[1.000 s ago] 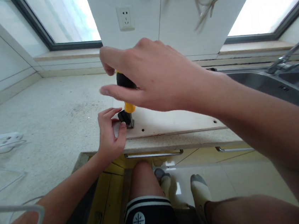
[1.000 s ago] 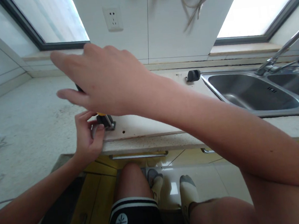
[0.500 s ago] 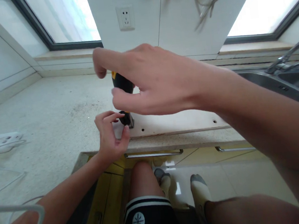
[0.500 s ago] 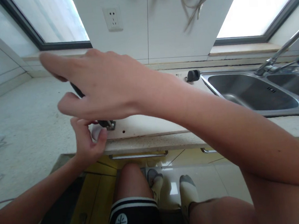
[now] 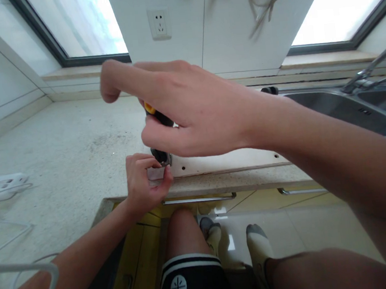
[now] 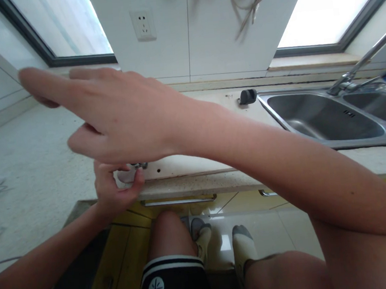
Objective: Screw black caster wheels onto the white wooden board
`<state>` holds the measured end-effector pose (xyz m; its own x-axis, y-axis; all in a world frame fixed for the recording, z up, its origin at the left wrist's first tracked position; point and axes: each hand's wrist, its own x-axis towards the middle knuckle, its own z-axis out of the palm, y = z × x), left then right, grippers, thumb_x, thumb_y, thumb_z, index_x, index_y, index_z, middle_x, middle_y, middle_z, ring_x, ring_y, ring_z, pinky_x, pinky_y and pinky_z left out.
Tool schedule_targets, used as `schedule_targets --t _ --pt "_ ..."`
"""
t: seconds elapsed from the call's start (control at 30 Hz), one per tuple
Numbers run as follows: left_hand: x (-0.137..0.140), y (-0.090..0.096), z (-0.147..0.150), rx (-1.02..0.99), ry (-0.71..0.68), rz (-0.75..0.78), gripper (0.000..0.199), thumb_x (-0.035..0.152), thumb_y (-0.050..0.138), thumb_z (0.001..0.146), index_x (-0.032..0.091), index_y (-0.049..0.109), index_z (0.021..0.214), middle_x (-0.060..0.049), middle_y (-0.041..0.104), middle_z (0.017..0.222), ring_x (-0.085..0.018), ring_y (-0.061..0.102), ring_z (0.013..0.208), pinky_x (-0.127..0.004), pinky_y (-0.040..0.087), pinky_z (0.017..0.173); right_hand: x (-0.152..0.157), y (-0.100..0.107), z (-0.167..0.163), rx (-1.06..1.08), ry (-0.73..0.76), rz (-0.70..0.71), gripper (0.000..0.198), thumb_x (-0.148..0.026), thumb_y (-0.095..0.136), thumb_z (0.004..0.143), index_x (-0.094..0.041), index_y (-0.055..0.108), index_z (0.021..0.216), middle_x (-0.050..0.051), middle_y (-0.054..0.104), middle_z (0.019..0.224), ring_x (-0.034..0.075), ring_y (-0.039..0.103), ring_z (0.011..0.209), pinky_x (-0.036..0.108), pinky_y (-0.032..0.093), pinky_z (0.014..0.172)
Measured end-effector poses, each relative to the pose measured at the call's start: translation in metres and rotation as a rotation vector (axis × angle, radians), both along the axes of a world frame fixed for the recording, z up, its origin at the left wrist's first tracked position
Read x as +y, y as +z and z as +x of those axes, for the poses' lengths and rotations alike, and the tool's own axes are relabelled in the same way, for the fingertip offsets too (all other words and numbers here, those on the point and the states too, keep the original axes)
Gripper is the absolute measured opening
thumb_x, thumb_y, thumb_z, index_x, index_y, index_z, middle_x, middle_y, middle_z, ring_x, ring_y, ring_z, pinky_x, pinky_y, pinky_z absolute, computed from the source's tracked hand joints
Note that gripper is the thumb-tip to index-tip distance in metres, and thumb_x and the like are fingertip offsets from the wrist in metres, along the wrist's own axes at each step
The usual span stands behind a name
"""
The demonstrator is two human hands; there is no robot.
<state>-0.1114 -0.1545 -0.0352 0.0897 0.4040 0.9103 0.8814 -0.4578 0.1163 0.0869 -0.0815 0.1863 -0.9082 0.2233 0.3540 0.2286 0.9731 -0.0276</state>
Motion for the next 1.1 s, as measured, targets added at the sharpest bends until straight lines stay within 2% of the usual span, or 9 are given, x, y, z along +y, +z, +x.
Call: schedule_targets --t 0.07,0.2,0.33,0.43,0.6,0.73,0.8,0.9,1.1 --pt "0.001 0.004 0.000 0.040 -0.022 -0.015 0.029 0.016 0.083 0.095 0.026 0.056 0.096 0.002 0.064 0.080 -0.022 0.062 0.076 -0.040 0.047 0.076 0.000 0.000 0.000 0.015 -0.008 -0.004 0.045 -0.028 0.051 0.102 -0.025 0.057 0.147 0.004 0.074 0.129 0.023 0.066 0.105 0.035 0.036 0.078" --pt "0.001 0.011 -0.002 0.227 -0.013 -0.071 0.037 0.022 0.084 0.102 0.026 0.054 0.081 0.005 0.062 0.063 -0.019 0.058 0.060 -0.040 0.042 0.068 0.001 -0.001 -0.001 0.029 -0.257 0.074 0.029 -0.042 0.048 0.113 -0.025 0.062 0.132 0.006 0.071 0.095 0.027 0.067 0.091 0.034 0.034 0.076" --pt "-0.003 0.015 -0.005 0.264 0.064 -0.152 0.030 0.031 0.081 0.107 0.023 0.066 0.083 0.004 0.072 0.066 -0.019 0.066 0.055 -0.039 0.045 0.061 0.001 0.000 0.004 0.012 -0.134 -0.006 0.044 -0.033 0.051 0.106 -0.026 0.055 0.150 0.001 0.070 0.095 0.023 0.064 0.085 0.033 0.034 0.075" --pt "-0.010 0.020 -0.006 0.323 0.121 -0.158 0.023 0.033 0.081 0.109 0.021 0.074 0.090 0.002 0.078 0.070 -0.020 0.071 0.056 -0.038 0.046 0.059 -0.001 0.000 0.006 0.011 -0.223 0.042 0.037 -0.044 0.048 0.111 -0.025 0.065 0.137 0.004 0.070 0.093 0.026 0.064 0.087 0.035 0.033 0.076" --pt "-0.016 0.029 -0.002 0.434 0.182 -0.125 0.028 0.033 0.077 0.111 0.022 0.076 0.086 0.002 0.073 0.061 -0.021 0.069 0.051 -0.040 0.039 0.055 -0.008 -0.001 0.008 0.009 -0.100 0.007 0.052 -0.029 0.052 0.099 -0.024 0.059 0.150 -0.001 0.073 0.105 0.020 0.059 0.084 0.034 0.030 0.073" --pt "-0.016 0.026 0.001 0.361 0.227 -0.201 0.027 0.035 0.071 0.113 0.023 0.079 0.091 0.002 0.073 0.061 -0.021 0.068 0.051 -0.038 0.039 0.056 -0.011 0.001 0.010 -0.013 -0.215 0.055 0.040 -0.055 0.046 0.114 -0.026 0.069 0.129 0.001 0.066 0.087 0.022 0.053 0.082 0.035 0.025 0.072" --pt "-0.016 0.024 0.001 0.303 0.242 -0.263 0.026 0.037 0.070 0.113 0.024 0.082 0.094 0.002 0.073 0.061 -0.021 0.067 0.051 -0.037 0.038 0.056 -0.011 0.004 0.012 -0.020 -0.199 0.005 0.038 -0.050 0.041 0.115 -0.027 0.069 0.127 0.000 0.061 0.080 0.021 0.050 0.078 0.036 0.024 0.073" --pt "-0.016 0.021 0.002 0.266 0.264 -0.309 0.035 0.041 0.070 0.110 0.026 0.077 0.079 -0.001 0.070 0.058 -0.023 0.063 0.049 -0.039 0.031 0.056 -0.010 0.006 0.016 -0.032 -0.033 -0.140 0.047 -0.030 0.050 0.099 -0.024 0.060 0.145 -0.003 0.061 0.080 0.019 0.047 0.073 0.036 0.025 0.073" --pt "-0.016 0.015 -0.001 0.194 0.255 -0.386 0.032 0.042 0.070 0.108 0.027 0.078 0.081 -0.001 0.069 0.059 -0.024 0.061 0.052 -0.038 0.032 0.058 -0.015 0.004 0.017 -0.014 -0.159 -0.073 0.030 -0.048 0.049 0.111 -0.028 0.055 0.132 -0.001 0.064 0.083 0.024 0.057 0.083 0.036 0.028 0.075"
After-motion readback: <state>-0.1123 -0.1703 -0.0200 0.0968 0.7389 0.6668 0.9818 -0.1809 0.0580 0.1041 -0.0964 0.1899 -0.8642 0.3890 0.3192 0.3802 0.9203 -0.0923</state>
